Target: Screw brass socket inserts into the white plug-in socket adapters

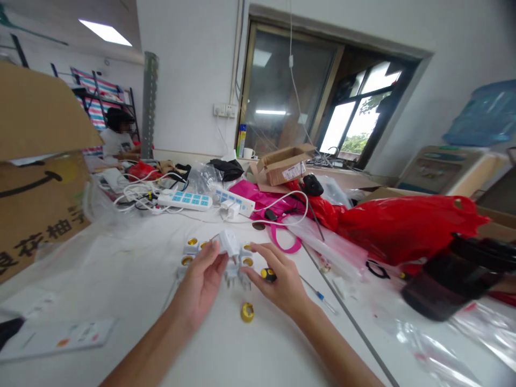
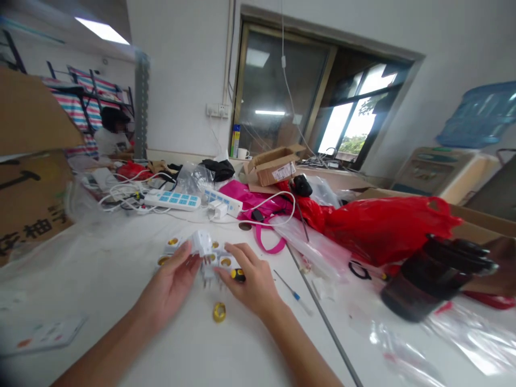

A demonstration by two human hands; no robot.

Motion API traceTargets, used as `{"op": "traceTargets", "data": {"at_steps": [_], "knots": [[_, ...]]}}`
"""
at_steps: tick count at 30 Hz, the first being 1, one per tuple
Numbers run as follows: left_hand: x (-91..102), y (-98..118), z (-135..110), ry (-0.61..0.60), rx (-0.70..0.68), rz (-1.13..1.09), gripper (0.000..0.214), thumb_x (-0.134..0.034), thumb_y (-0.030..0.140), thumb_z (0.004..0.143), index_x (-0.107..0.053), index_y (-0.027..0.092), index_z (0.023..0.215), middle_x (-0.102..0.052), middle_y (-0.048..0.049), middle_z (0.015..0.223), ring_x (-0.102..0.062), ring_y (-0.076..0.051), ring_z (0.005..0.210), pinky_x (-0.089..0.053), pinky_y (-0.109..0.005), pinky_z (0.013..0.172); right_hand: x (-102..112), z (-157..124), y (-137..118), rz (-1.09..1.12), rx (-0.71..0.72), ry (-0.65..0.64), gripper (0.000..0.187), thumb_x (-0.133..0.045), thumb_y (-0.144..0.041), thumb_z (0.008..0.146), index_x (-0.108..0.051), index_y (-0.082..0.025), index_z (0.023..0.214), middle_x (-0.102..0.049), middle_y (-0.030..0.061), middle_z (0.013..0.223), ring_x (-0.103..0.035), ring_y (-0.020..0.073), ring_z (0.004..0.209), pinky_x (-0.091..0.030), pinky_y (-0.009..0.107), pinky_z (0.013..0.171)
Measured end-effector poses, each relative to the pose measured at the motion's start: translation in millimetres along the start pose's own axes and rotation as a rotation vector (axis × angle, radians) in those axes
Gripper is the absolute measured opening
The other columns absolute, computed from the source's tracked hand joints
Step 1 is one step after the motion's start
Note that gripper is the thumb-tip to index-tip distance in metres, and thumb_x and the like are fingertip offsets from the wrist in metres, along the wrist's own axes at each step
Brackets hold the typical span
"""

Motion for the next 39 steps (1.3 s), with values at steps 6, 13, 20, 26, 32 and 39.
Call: {"op": "traceTargets", "data": {"at_steps": [6, 13, 20, 26, 32, 39], "knots": [[3.9, 17, 8, 0.077, -0.005, -0.051, 0.022, -0.061, 0.001, 0.106, -0.080, 0.013, 0.102, -0.086, -0.0085, 0.102, -0.083, -0.015, 0.084, -0.071, -0.023, 0.077, 29, -6, 29, -0.157, -0.157, -0.015, 0.027, -0.060, -0.036, 0.107, -0.072, -0.028, 0.130, -0.083, 0.0124, 0.118, -0.084, 0.0280, 0.094, -0.070, 0.039, 0.081], [3.1, 5, 4, 0.140, 0.085, -0.093, 0.012, -0.065, 0.015, 0.109, -0.075, 0.013, 0.103, -0.085, -0.0111, 0.099, -0.084, -0.019, 0.085, -0.073, -0.029, 0.077, 165, -88, 105, -0.533, -0.774, -0.096, 0.031, -0.060, -0.049, 0.083, -0.079, -0.024, 0.084, -0.083, 0.0160, 0.079, -0.081, 0.0389, 0.071, -0.058, 0.044, 0.063], [4.8, -12, -2, 0.107, 0.164, -0.086, 0.002, -0.074, 0.013, 0.103, -0.074, 0.015, 0.102, -0.082, -0.0080, 0.088, -0.081, -0.019, 0.073, -0.070, -0.027, 0.063, 186, -129, 137, -0.421, -0.965, -0.318, 0.051, -0.063, -0.071, 0.078, -0.069, -0.025, 0.056, -0.069, 0.0074, 0.054, -0.071, 0.0299, 0.056, -0.051, 0.037, 0.058], [7.9, -15, -3, 0.068, 0.213, -0.051, 0.005, -0.073, 0.008, 0.102, -0.077, 0.011, 0.103, -0.084, -0.0131, 0.099, -0.084, -0.023, 0.084, -0.072, -0.030, 0.073, 168, -110, 126, -0.317, -0.914, -0.297, 0.049, -0.064, -0.068, 0.078, -0.073, -0.021, 0.067, -0.070, 0.0055, 0.058, -0.065, 0.0251, 0.056, -0.049, 0.035, 0.057], [4.5, -16, -7, 0.013, 0.248, -0.045, 0.012, -0.067, 0.005, 0.103, -0.079, 0.008, 0.104, -0.084, -0.0151, 0.106, -0.084, -0.023, 0.092, -0.073, -0.033, 0.081, 189, -98, 69, -0.334, -0.864, -0.243, 0.047, -0.065, -0.067, 0.085, -0.078, -0.022, 0.086, -0.070, 0.0044, 0.068, -0.061, 0.0229, 0.060, -0.048, 0.033, 0.059], [0.8, -21, -13, -0.013, 0.293, -0.035, 0.013, -0.068, 0.000, 0.097, -0.078, 0.007, 0.094, -0.084, -0.0151, 0.101, -0.083, -0.022, 0.092, -0.073, -0.036, 0.089, 155, -91, -49, -0.058, -0.957, -0.222, 0.048, -0.065, -0.071, 0.096, -0.073, -0.024, 0.088, -0.064, 0.0007, 0.076, -0.053, 0.0175, 0.065, -0.043, 0.026, 0.059]]}}
Point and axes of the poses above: each hand's wrist, its own z-axis towards the middle knuckle, its own x-axis out of the back of the hand, y = z × x, the point moved 4 cm from there along z, towards the middle knuckle
